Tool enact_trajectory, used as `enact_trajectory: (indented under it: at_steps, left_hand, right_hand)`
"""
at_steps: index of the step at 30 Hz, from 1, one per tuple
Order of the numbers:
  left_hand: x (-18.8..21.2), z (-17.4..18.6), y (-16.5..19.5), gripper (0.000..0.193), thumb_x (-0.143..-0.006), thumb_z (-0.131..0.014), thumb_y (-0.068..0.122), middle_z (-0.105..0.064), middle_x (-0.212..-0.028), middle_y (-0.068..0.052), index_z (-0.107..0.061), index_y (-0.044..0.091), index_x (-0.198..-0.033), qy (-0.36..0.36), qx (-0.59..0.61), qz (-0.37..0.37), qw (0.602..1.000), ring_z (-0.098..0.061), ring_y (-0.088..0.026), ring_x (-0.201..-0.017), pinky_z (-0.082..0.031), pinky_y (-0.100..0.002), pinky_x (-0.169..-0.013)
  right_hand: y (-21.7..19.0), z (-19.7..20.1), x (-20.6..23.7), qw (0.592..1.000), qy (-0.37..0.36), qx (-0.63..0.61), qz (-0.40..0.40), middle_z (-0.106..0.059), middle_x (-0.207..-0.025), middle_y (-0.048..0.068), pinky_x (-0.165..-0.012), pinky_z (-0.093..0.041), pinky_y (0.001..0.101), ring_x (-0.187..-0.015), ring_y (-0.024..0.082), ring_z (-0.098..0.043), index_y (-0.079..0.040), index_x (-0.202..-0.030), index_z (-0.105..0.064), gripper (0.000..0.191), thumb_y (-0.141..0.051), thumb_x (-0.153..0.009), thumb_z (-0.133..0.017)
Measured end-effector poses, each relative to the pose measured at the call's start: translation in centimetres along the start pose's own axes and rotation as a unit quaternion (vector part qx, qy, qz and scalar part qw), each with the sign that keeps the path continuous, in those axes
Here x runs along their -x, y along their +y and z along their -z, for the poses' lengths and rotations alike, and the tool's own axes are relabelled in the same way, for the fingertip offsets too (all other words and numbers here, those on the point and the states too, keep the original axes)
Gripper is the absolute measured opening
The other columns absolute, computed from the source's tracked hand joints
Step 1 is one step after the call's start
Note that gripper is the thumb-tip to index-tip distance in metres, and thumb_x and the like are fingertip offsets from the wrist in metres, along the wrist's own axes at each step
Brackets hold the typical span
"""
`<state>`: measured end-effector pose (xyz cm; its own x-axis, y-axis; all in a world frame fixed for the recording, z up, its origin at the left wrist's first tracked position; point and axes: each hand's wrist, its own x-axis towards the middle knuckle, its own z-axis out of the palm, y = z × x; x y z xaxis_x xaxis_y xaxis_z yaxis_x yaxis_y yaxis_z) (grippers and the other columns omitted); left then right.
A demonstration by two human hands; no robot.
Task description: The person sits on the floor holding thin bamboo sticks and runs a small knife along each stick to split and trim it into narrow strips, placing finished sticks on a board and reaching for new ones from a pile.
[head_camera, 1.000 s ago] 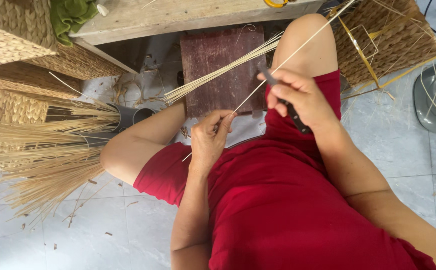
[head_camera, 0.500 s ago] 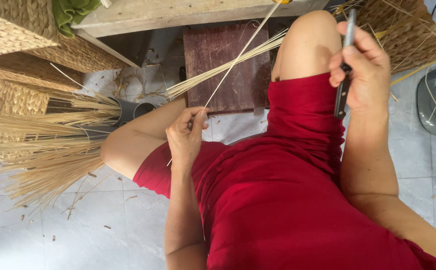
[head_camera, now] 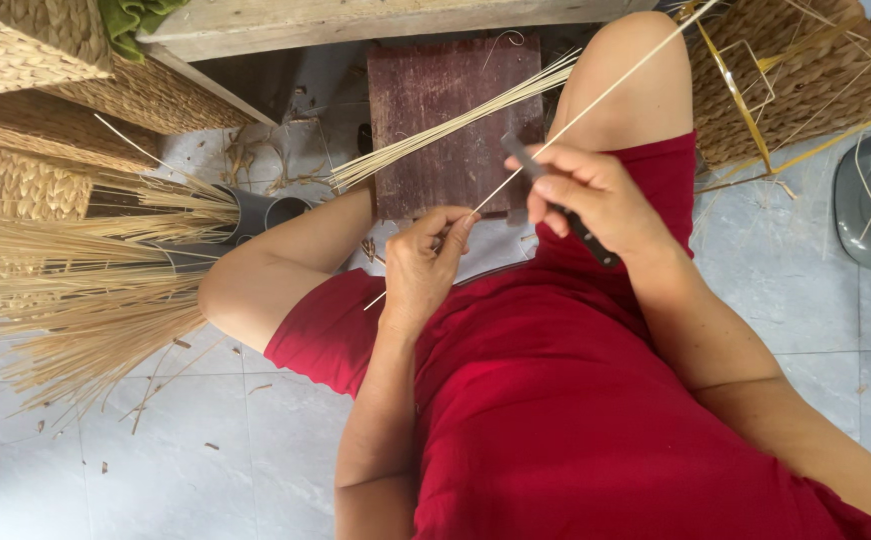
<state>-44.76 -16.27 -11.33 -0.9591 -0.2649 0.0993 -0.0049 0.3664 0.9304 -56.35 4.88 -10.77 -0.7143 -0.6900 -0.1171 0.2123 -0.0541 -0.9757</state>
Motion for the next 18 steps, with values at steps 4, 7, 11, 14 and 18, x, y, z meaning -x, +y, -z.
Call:
enact_trajectory:
  at_steps: [4, 7, 11, 14, 18]
  left_hand:
    - [0.2, 0.5, -0.2, 0.009, -0.098, -0.072, 0.011, -0.071, -0.072, -0.005, -0.076, 0.005, -0.102, -0.002, -0.004, 0.008, 1.000, -0.068, -0.007, -0.063, -0.051, -0.023, -0.056]
    - [0.3, 0.9, -0.2, 0.008, -0.097, -0.072, 0.010, -0.071, -0.074, -0.005, -0.076, 0.004, -0.101, 0.001, -0.020, -0.008, 1.000, -0.066, -0.006, -0.062, -0.050, -0.024, -0.055]
    - [0.4, 2.0, -0.3, 0.008, -0.098, -0.072, 0.009, -0.072, -0.078, -0.005, -0.075, 0.003, -0.101, 0.008, -0.005, -0.014, 1.000, -0.065, -0.006, -0.064, -0.050, -0.023, -0.056]
    - [0.6, 2.7, -0.6, 0.007, -0.097, -0.072, 0.009, -0.073, -0.077, -0.004, -0.075, 0.003, -0.101, 0.013, -0.015, -0.004, 1.000, -0.067, -0.005, -0.064, -0.051, -0.022, -0.057]
    - [1.1, 3.5, -0.8, 0.007, -0.099, -0.072, 0.008, -0.072, -0.077, -0.005, -0.076, 0.003, -0.103, 0.015, -0.021, 0.003, 1.000, -0.066, -0.006, -0.067, -0.051, -0.022, -0.059]
  right_hand:
    - [-0.2, 2.0, 0.5, 0.996, 0.057, -0.051, 0.034, -0.066, -0.086, 0.008, -0.056, -0.044, 0.0202, -0.062, 0.008, -0.055, 0.002, -0.134, -0.063, 0.029, -0.006, -0.108, -0.054]
    - [-0.5, 3.4, 0.9, 0.989, 0.126, -0.063, 0.050, -0.066, -0.086, 0.010, -0.057, -0.045, 0.0217, -0.063, 0.009, -0.055, 0.002, -0.135, -0.063, 0.028, -0.005, -0.109, -0.055]
    - [-0.7, 5.9, 1.6, 0.975, 0.167, -0.121, 0.083, -0.067, -0.087, 0.011, -0.060, -0.047, 0.0254, -0.066, 0.013, -0.058, 0.002, -0.138, -0.063, 0.029, -0.003, -0.111, -0.056]
    - [-0.2, 7.4, 2.0, 0.967, 0.175, -0.146, 0.115, -0.067, -0.085, 0.012, -0.055, -0.045, 0.0256, -0.061, 0.013, -0.057, 0.002, -0.140, -0.063, 0.027, -0.003, -0.114, -0.057]
    - [0.6, 8.8, 2.9, 0.962, 0.197, -0.137, 0.131, -0.066, -0.086, 0.012, -0.056, -0.045, 0.0267, -0.062, 0.014, -0.057, 0.003, -0.139, -0.062, 0.023, -0.005, -0.117, -0.060]
